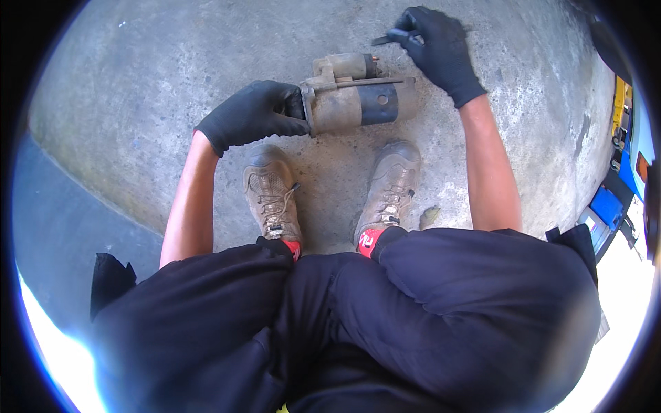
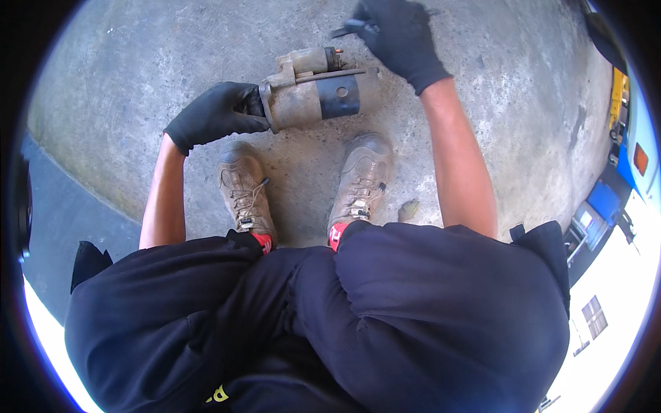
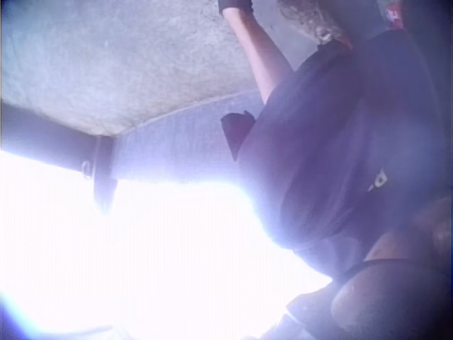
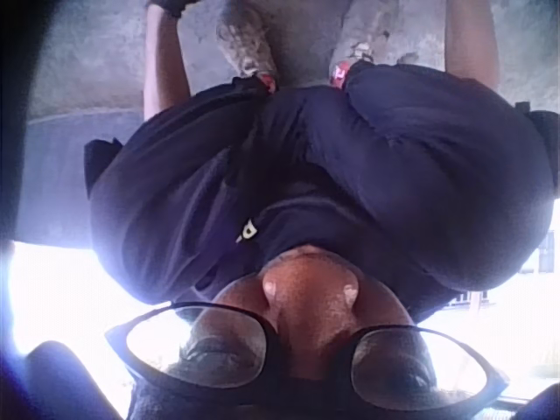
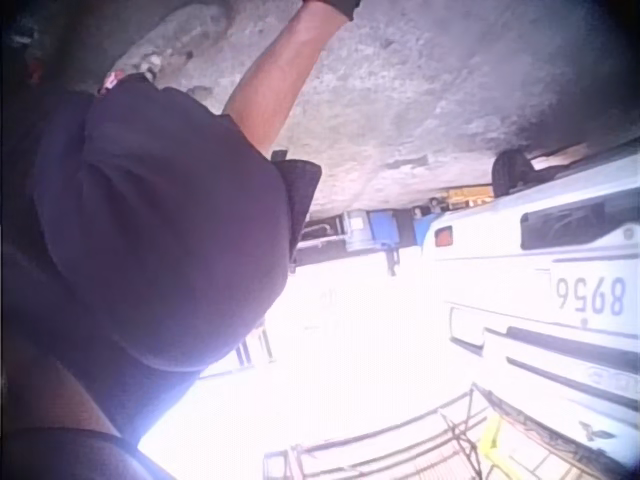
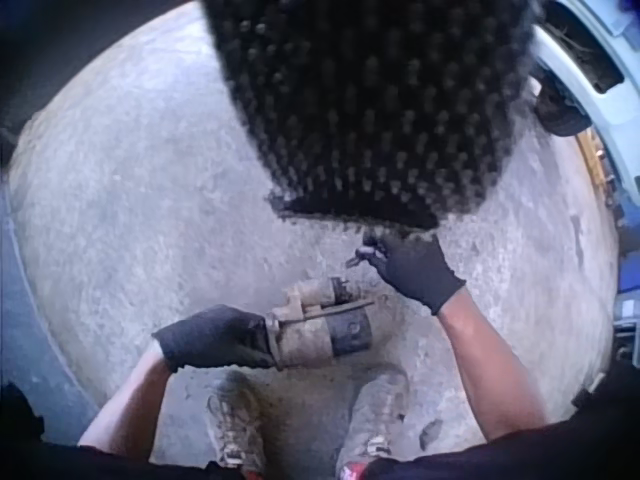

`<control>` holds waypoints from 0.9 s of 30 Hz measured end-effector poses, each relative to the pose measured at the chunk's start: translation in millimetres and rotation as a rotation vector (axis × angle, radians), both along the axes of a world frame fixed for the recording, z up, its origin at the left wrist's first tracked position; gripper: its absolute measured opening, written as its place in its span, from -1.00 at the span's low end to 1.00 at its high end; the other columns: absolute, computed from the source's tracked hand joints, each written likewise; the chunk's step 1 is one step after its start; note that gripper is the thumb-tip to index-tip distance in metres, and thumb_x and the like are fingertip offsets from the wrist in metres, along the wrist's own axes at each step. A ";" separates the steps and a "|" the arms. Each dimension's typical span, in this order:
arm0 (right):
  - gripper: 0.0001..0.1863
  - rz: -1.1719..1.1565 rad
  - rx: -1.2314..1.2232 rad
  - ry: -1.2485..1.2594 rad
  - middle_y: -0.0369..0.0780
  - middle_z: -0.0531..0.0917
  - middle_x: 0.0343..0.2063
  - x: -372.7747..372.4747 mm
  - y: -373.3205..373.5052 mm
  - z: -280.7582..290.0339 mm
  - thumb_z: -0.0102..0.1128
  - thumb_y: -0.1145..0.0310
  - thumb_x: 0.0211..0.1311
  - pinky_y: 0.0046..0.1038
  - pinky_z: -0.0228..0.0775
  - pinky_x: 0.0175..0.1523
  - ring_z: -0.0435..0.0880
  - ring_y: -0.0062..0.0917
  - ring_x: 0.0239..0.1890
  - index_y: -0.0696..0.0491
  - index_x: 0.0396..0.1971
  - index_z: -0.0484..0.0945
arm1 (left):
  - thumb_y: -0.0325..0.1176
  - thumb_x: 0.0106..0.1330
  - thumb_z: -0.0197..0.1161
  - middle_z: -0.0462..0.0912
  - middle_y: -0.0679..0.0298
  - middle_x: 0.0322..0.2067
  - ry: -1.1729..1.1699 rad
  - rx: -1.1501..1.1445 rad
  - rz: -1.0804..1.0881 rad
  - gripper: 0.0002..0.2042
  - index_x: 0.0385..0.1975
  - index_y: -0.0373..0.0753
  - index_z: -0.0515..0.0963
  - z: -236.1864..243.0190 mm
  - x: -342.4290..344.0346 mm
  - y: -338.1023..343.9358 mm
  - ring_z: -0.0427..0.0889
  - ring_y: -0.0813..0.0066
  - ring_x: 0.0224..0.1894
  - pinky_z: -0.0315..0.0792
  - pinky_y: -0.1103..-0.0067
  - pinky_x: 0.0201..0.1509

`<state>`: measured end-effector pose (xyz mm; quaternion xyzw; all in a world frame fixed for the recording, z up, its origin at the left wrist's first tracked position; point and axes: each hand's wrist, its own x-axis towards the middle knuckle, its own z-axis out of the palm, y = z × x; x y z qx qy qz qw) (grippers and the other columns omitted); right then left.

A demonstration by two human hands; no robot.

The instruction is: The person sits on the floor and uses a small metal tool to scrape and clean a cylindrical mechanical part. They briefly stand to retrieve a coiled cable from a toolbox drawer, then return to the floor to continue working on the part.

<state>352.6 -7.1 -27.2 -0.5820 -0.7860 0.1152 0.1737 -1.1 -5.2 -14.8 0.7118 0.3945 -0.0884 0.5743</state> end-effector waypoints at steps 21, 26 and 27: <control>-0.79 0.115 0.051 -0.124 -0.28 0.73 -0.41 -70.5 -19.4 -17.2 0.39 0.06 0.38 -0.16 0.51 -0.04 0.78 -0.30 -0.22 -0.13 -0.25 0.69 | -0.16 0.29 0.62 0.72 0.28 -0.44 0.013 -0.004 -0.018 -0.64 -0.13 -0.31 0.74 -3.3 -9.2 1.6 0.62 0.50 -0.40 0.54 0.44 -0.23; -0.76 0.135 0.030 -0.038 -0.27 0.73 -0.36 -66.6 5.9 -20.3 0.42 0.05 0.38 -0.13 0.52 -0.05 0.74 -0.33 -0.26 -0.09 -0.29 0.69 | -0.14 0.29 0.61 0.71 0.28 -0.45 0.054 0.007 -0.024 -0.63 -0.11 -0.30 0.74 -2.2 -13.4 0.8 0.62 0.47 -0.40 0.55 0.44 -0.22; -0.76 0.184 -0.013 0.103 -0.27 0.74 -0.36 -78.3 2.7 -24.5 0.42 0.06 0.38 -0.14 0.52 -0.05 0.74 -0.33 -0.25 -0.09 -0.30 0.69 | -0.14 0.29 0.61 0.71 0.28 -0.45 0.060 -0.005 -0.021 -0.63 -0.12 -0.30 0.74 -1.0 -15.3 0.6 0.62 0.46 -0.40 0.55 0.43 -0.21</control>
